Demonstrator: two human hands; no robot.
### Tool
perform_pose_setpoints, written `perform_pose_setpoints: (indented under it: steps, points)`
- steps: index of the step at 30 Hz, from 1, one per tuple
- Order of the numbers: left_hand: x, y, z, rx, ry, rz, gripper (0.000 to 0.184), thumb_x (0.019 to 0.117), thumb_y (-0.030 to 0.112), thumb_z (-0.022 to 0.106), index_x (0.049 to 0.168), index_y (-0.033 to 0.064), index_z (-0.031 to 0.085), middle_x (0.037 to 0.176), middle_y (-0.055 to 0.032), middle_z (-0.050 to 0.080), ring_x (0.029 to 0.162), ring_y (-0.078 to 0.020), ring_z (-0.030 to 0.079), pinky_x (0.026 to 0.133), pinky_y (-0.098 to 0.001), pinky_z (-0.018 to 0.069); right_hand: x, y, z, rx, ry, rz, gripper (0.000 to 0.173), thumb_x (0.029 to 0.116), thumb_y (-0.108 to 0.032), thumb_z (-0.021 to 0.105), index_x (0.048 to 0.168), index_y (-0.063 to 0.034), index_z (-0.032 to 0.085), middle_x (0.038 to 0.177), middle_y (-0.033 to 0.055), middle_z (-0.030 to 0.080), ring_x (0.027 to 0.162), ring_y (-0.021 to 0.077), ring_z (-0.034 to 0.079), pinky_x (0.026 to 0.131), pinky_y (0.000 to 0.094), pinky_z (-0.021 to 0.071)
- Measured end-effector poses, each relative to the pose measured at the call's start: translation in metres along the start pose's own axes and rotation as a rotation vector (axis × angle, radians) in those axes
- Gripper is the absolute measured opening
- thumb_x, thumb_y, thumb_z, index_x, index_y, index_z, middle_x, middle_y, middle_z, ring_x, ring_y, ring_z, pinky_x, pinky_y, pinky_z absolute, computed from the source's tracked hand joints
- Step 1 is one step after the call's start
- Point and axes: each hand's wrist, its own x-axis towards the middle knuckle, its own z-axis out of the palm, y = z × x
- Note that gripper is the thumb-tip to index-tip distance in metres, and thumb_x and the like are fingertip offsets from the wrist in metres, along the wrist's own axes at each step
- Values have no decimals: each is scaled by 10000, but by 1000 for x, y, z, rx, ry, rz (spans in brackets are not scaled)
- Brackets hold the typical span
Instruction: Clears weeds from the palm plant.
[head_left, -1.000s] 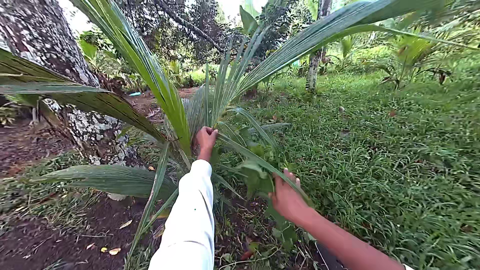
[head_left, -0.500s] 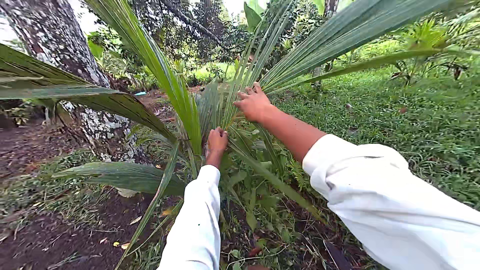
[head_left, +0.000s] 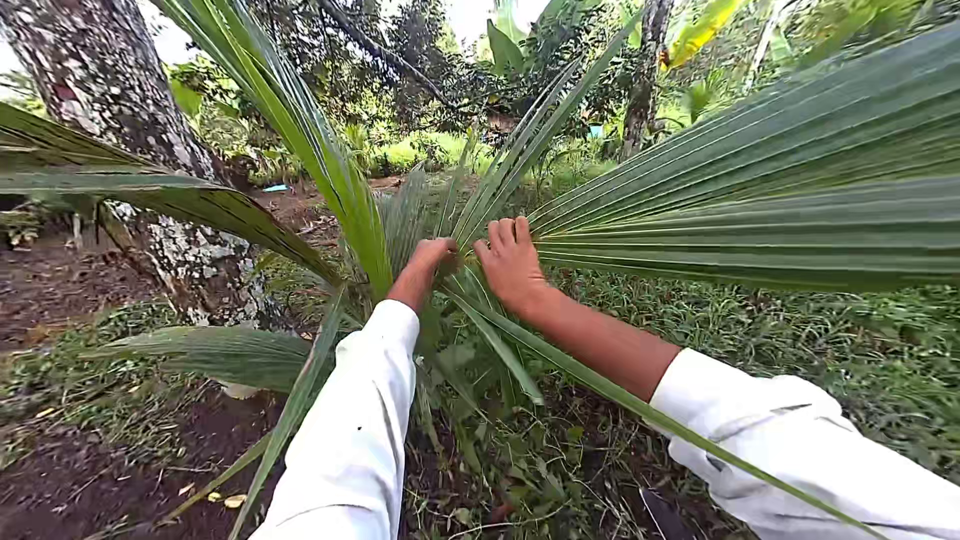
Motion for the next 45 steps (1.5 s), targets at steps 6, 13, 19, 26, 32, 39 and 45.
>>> perform_pose_setpoints:
  steps: [6,13,19,26,32,39,45]
  points:
    - [12,-7,-31,-151,109,33,292,963,292,670,1110,44,624,899,-48,579,757,-136,534,695,-334,478,-21,-11,21,17,121,34,296,947,84,576,1235,71,645,1271,329,584,1249,493,536,1097,647,357]
    - [-4,41,-25,663,-379,95,417,1031,372,601,1127,-27,670,858,-70,622,700,-122,533,733,-327,488,-30,-8,14,14,46,72,298,964,85,547,1243,54,645,1250,308,603,1252,482,542,1105,654,325]
    - [-11,33,-28,247,-260,367,97,951,86,687,958,-1,644,800,-5,602,709,-68,539,737,-281,481,-40,7,23,73,46,111,316,945,103,562,1243,54,653,1229,325,611,1220,513,554,1065,685,349]
    - [-39,67,-18,421,-83,433,390,943,135,725,1271,-33,596,1040,-145,676,887,-192,655,860,-407,548,-36,7,29,28,18,137,328,954,82,569,1265,13,649,1250,288,608,1226,480,553,1071,662,353]
    - [-39,67,-57,13,-238,228,251,1073,303,459,1068,134,644,819,60,655,588,0,523,565,-168,453,-36,4,32,37,32,123,332,946,66,588,1264,2,657,1251,283,603,1209,466,556,1058,636,370]
    - [-59,115,-27,254,-439,352,69,1010,49,559,996,104,598,824,26,631,644,-63,614,627,-231,556,-35,-9,23,88,8,145,353,956,88,548,1297,43,631,1318,308,584,1265,494,531,1087,663,337]
    - [-67,122,23,738,-438,355,449,940,179,733,1301,-37,577,990,-136,682,782,-171,641,765,-364,551,-40,-13,15,48,-95,119,403,945,110,545,1347,111,577,1425,337,516,1340,516,463,1123,673,290]
